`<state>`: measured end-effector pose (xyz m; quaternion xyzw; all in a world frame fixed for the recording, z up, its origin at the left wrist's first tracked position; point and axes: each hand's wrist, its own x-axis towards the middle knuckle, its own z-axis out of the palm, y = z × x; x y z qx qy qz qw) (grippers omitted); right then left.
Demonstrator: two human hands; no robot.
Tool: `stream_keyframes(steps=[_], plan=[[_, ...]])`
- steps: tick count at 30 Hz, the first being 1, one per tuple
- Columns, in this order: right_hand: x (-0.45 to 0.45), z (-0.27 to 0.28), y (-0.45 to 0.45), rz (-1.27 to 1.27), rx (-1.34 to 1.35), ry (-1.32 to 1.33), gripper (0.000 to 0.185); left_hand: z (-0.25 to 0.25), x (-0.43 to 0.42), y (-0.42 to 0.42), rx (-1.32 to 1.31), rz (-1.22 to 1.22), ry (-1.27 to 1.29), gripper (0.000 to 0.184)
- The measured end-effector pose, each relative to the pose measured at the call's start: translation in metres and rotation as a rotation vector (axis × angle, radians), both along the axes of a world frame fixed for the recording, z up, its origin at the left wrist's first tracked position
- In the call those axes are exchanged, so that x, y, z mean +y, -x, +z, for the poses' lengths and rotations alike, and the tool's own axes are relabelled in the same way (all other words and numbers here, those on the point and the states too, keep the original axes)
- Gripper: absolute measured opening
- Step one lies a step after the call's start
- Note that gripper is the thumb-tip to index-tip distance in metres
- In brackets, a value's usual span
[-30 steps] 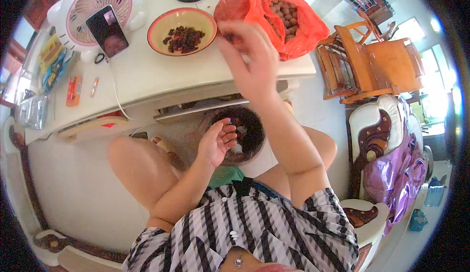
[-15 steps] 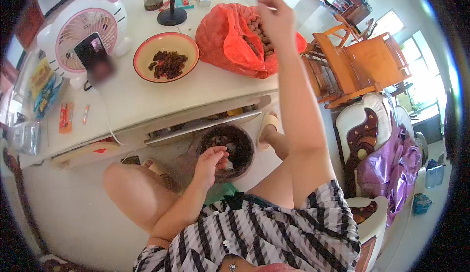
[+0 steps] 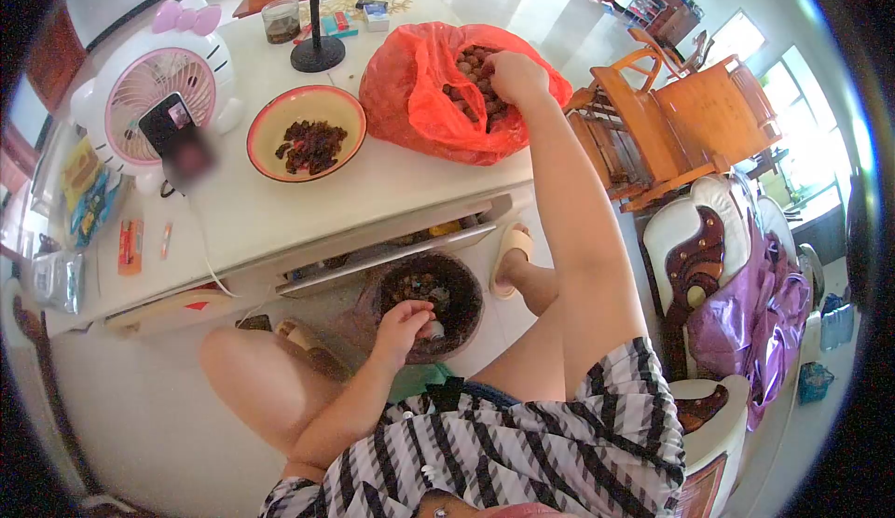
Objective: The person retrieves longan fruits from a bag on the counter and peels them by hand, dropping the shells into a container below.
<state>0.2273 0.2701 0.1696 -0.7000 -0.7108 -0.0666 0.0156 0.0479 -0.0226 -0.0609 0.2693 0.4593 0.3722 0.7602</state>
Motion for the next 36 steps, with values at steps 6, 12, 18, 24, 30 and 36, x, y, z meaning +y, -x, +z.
stream_keyframes(steps=[6, 12, 18, 24, 30, 36], plan=[[-0.007, -0.005, 0.004, -0.089, -0.051, -0.03, 0.029, 0.004, -0.001, -0.001, 0.057, -0.051, -0.047, 0.018], [0.005, -0.02, -0.03, 0.238, 0.315, -0.22, 0.033, 0.001, -0.001, -0.001, 0.026, -0.029, -0.074, 0.018], [-0.13, -0.004, -0.007, 0.408, 1.896, 0.112, 0.035, 0.012, -0.003, 0.001, 0.002, -0.054, -0.063, 0.016], [-0.228, -0.061, 0.024, 0.06, 1.924, 0.582, 0.036, 0.016, -0.007, 0.003, -0.074, -0.042, -0.03, 0.021], [-0.303, -0.185, 0.069, 0.045, 1.661, 0.523, 0.02, 0.04, -0.009, 0.005, -0.601, 0.113, -0.133, 0.044], [-0.31, -0.224, 0.085, 0.083, 1.361, 0.383, 0.025, 0.005, -0.016, -0.001, -0.351, 0.163, -0.129, 0.03]])
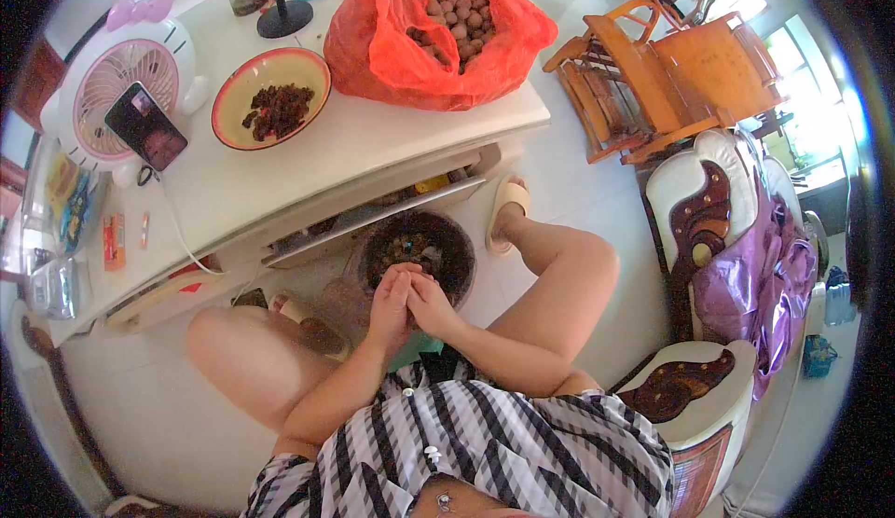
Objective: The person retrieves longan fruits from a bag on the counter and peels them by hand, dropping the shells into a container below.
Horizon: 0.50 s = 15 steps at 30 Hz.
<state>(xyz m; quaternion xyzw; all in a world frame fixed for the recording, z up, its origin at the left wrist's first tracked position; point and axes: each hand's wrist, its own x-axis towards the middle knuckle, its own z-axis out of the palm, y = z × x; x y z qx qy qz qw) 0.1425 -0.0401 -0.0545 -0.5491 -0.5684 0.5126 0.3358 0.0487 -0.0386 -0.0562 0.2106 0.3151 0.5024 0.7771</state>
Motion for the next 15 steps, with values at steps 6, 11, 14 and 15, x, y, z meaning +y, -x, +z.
stream_keyframes(steps=[6, 11, 14, 15], plan=[[0.007, -0.033, 0.002, -0.162, 0.285, 0.016, 0.028, -0.021, 0.004, -0.002, 0.282, 0.11, -0.112, 0.031], [0.023, 0.009, -0.015, -0.362, 0.73, 0.671, 0.027, -0.012, 0.013, 0.002, 0.691, -0.059, -0.324, 0.035], [0.02, 0.001, -0.023, -0.155, 0.404, 0.394, 0.028, 0.006, 0.012, 0.006, 0.408, -0.075, -0.192, 0.035], [0.018, -0.003, -0.02, -0.161, 0.33, 0.27, 0.029, 0.006, 0.01, 0.006, 0.417, -0.073, -0.215, 0.035]])
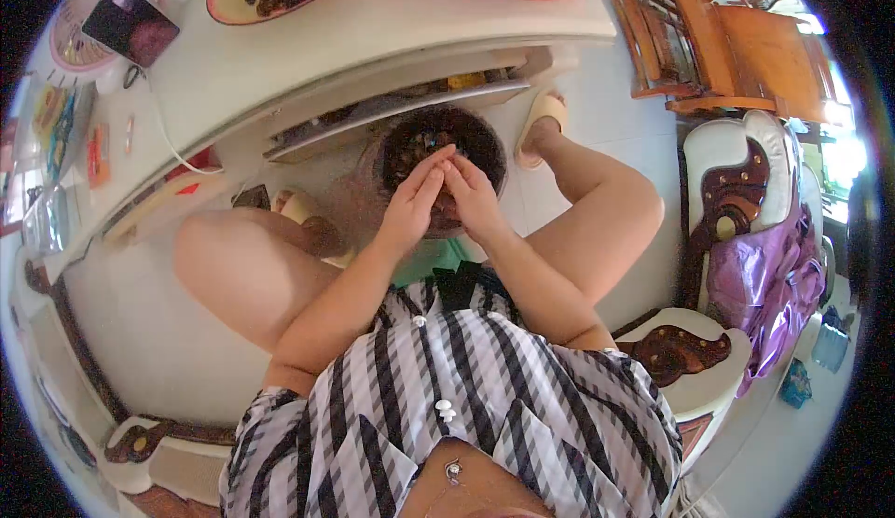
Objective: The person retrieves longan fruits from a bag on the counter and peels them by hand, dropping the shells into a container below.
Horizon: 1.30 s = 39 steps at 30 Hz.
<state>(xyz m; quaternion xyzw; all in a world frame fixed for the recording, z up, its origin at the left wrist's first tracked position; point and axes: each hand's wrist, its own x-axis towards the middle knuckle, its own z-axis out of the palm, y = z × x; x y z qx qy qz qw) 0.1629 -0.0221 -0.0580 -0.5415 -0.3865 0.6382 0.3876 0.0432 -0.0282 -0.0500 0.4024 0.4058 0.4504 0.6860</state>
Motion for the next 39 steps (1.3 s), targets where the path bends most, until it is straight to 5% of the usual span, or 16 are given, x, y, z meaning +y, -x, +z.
stream_keyframes(steps=[2, 6, 9, 11, 14, 18, 21, 24, 30, 33, 39], plan=[[-0.001, -0.007, 0.004, -0.029, -0.174, -0.254, 0.031, -0.001, 0.0, -0.002, 0.011, -0.007, -0.068, 0.035], [-0.002, -0.015, 0.007, -0.155, -0.001, 0.005, 0.033, 0.001, 0.002, -0.001, 0.113, -0.025, -0.099, 0.036], [0.001, 0.006, -0.002, -0.23, 0.374, 0.375, 0.032, 0.001, 0.004, 0.0, 0.347, 0.034, -0.265, 0.035], [0.004, 0.02, 0.0, -0.207, 0.287, 0.32, 0.03, -0.008, 0.005, 0.002, 0.501, 0.129, -0.445, 0.033], [0.006, 0.016, -0.005, -0.126, 0.156, 0.153, 0.026, -0.002, 0.006, 0.004, 0.355, 0.218, -0.191, 0.027], [0.006, 0.02, -0.001, -0.181, 0.101, 0.022, 0.021, 0.006, 0.007, 0.009, 0.317, 0.135, -0.16, 0.025], [0.006, 0.012, -0.005, -0.107, -0.07, -0.097, 0.02, 0.005, 0.008, 0.008, -0.085, 0.158, 0.148, 0.022], [0.007, 0.012, -0.007, -0.016, -0.366, -0.431, 0.02, -0.001, 0.008, 0.011, -0.021, 0.115, 0.135, 0.025], [0.009, 0.017, -0.012, 0.07, -0.318, -0.317, 0.019, -0.004, 0.009, 0.017, -0.219, 0.131, 0.349, 0.022], [0.01, 0.03, -0.011, 0.018, -0.093, -0.092, 0.019, -0.004, 0.011, 0.018, -0.306, 0.162, 0.445, 0.022], [0.01, 0.02, -0.013, -0.067, 0.185, -0.051, 0.021, 0.0, 0.013, 0.02, -0.573, 0.13, 0.511, 0.02]])
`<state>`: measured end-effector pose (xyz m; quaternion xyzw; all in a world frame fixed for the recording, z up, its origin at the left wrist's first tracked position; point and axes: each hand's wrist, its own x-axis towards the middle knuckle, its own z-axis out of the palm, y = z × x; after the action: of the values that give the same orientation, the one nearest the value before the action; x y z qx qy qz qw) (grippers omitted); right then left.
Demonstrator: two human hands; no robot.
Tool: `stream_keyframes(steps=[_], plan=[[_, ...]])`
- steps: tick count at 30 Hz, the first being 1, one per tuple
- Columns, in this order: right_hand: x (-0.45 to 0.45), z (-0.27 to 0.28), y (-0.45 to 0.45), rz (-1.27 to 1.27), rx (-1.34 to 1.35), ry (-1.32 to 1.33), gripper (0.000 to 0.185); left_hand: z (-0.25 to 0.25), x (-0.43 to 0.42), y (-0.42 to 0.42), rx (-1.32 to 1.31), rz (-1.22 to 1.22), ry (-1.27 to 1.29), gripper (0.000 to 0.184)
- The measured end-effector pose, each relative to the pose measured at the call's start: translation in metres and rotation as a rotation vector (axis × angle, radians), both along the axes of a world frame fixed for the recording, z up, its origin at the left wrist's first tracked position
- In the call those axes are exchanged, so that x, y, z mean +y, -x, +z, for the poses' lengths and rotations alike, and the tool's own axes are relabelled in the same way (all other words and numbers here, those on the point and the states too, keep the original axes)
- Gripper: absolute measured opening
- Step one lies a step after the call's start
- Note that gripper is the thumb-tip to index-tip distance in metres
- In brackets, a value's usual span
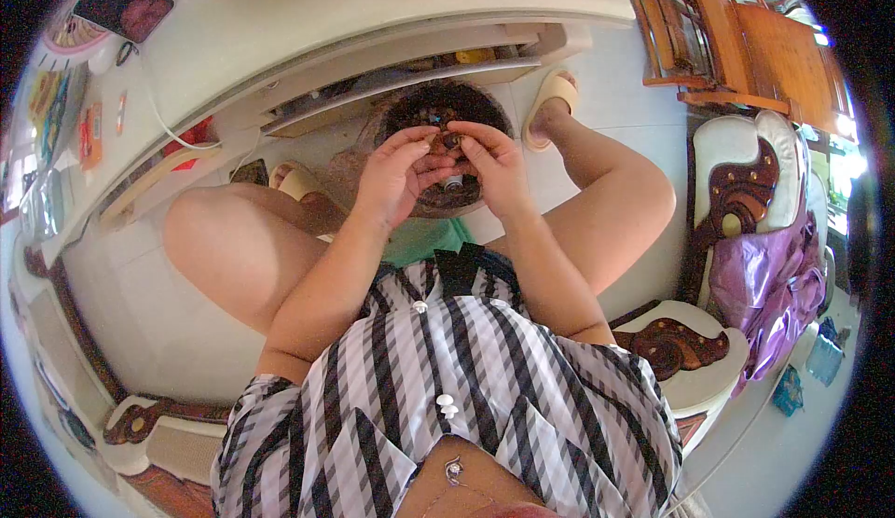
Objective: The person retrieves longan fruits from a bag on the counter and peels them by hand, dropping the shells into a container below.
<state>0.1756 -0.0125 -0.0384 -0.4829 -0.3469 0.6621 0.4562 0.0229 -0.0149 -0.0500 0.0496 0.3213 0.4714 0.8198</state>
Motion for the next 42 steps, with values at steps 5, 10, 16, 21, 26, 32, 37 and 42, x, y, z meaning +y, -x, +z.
stream_keyframes(steps=[5, 10, 16, 21, 26, 32, 37, 42], plan=[[0.001, -0.004, -0.002, 0.12, -0.392, -0.309, 0.02, 0.0, -0.003, -0.007, 0.182, -0.028, -0.166, 0.02], [-0.001, 0.003, 0.001, 0.095, -0.235, -0.133, 0.018, -0.004, -0.001, -0.004, 0.216, -0.043, -0.129, 0.012], [0.002, 0.005, -0.002, 0.008, 0.02, 0.02, 0.021, -0.005, 0.001, 0.001, -0.047, -0.027, -0.012, 0.014], [0.006, 0.005, -0.005, -0.073, -0.127, 0.028, 0.025, -0.005, 0.001, 0.0, -0.078, 0.007, 0.002, 0.013], [0.001, 0.015, 0.006, 0.085, -0.89, -0.631, 0.03, -0.011, -0.001, -0.004, 0.062, -0.006, -0.012, 0.011], [-0.003, 0.001, 0.006, 0.044, -0.529, -0.355, 0.026, -0.008, -0.004, -0.007, 0.151, -0.048, -0.02, 0.012], [0.001, 0.0, 0.001, -0.04, -0.487, -0.33, 0.023, -0.024, -0.003, -0.017, 0.557, -0.009, -0.283, 0.02], [-0.001, 0.006, 0.004, -0.024, -0.697, -0.484, 0.021, -0.01, -0.002, -0.013, 0.373, -0.066, -0.111, 0.021]])
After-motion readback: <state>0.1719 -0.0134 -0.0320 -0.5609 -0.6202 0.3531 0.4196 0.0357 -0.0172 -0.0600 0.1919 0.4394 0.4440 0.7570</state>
